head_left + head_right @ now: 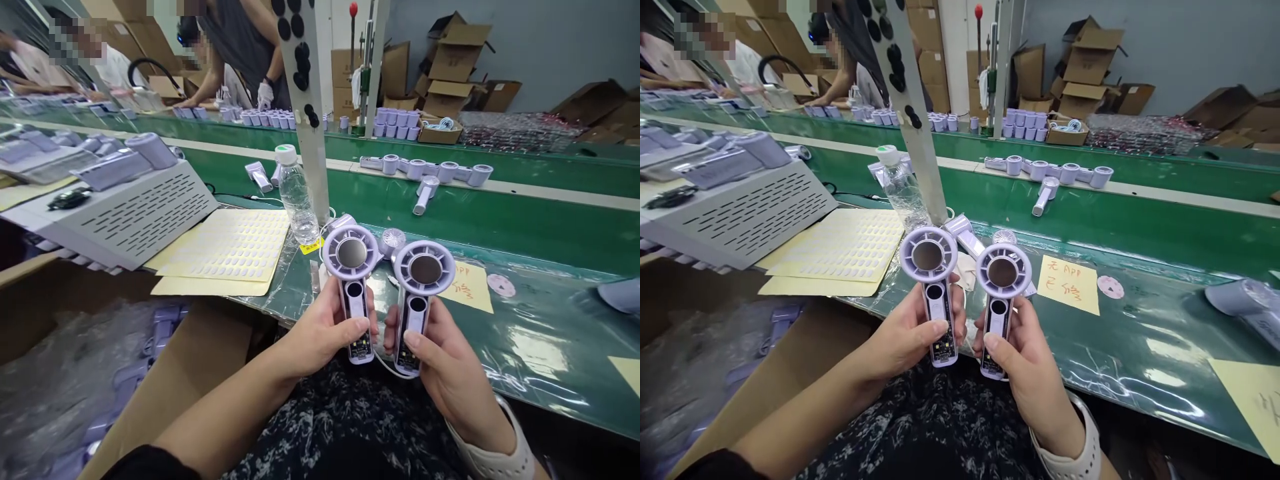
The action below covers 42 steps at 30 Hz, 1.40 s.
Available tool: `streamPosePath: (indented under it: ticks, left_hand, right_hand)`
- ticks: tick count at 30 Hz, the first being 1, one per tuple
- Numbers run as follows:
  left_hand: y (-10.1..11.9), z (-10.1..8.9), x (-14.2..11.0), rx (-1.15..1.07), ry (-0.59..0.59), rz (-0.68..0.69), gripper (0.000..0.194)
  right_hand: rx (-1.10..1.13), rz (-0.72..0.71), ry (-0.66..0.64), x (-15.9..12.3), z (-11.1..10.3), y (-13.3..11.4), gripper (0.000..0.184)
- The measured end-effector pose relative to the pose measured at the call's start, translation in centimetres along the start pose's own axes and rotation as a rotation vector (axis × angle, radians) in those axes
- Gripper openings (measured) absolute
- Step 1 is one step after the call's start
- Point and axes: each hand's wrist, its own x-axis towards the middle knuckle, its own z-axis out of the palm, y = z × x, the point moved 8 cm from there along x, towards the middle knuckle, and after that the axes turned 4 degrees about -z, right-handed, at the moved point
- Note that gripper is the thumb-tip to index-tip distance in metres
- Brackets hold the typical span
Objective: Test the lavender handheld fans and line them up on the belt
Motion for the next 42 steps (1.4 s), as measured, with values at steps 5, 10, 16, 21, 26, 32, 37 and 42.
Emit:
streamPosePath:
  ticks: [5,10,16,21,26,32,37,42]
  left_hand:
    - [-0.1,0.3,-0.1,-0.008,-0.039,-0.017,0.039]
    - [-1.1,-0.9,0.8,-0.097,0.078,-0.048,0.041]
    - [-1.5,-1.1,0.9,-0.123,0.046,-0.063,0.039]
    - [-0.5,-1.6,1.2,-0.038,0.073,0.001,0.037]
    - [-0.2,-1.5,1.3,-0.007,0.077,0.016,0.037]
    - [-0.5,-1.6,1.1,-0.035,0.097,-0.009,0.043]
    - [0.2,-1.6,1.1,-0.042,0.088,0.049,0.035]
    - [-0.6,-2.4,1.0,0.052,0.202,-0.033,0.049]
  right_hand:
    - [-0.05,0.01,0.008,0.0,-0.4,0.1,0.035]
    - [-0.053,0.009,0.043,0.2,-0.6,0.7,0.031]
    - [-0.031,0.017,-0.009,-0.3,-0.3,0.8,0.026]
    - [-0.065,-0.006,-0.001,-0.1,-0.4,0.5,0.026]
    - [-0.069,-0.017,-0.015,0.1,-0.1,0.6,0.03]
    - [-0.021,-0.008,-0.007,0.0,-0.1,0.6,0.032]
    - [0.017,0.04,0.015,0.1,-0.4,0.8,0.025]
    - [0.127,0.051,0.04,0.2,-0.5,1.1,0.025]
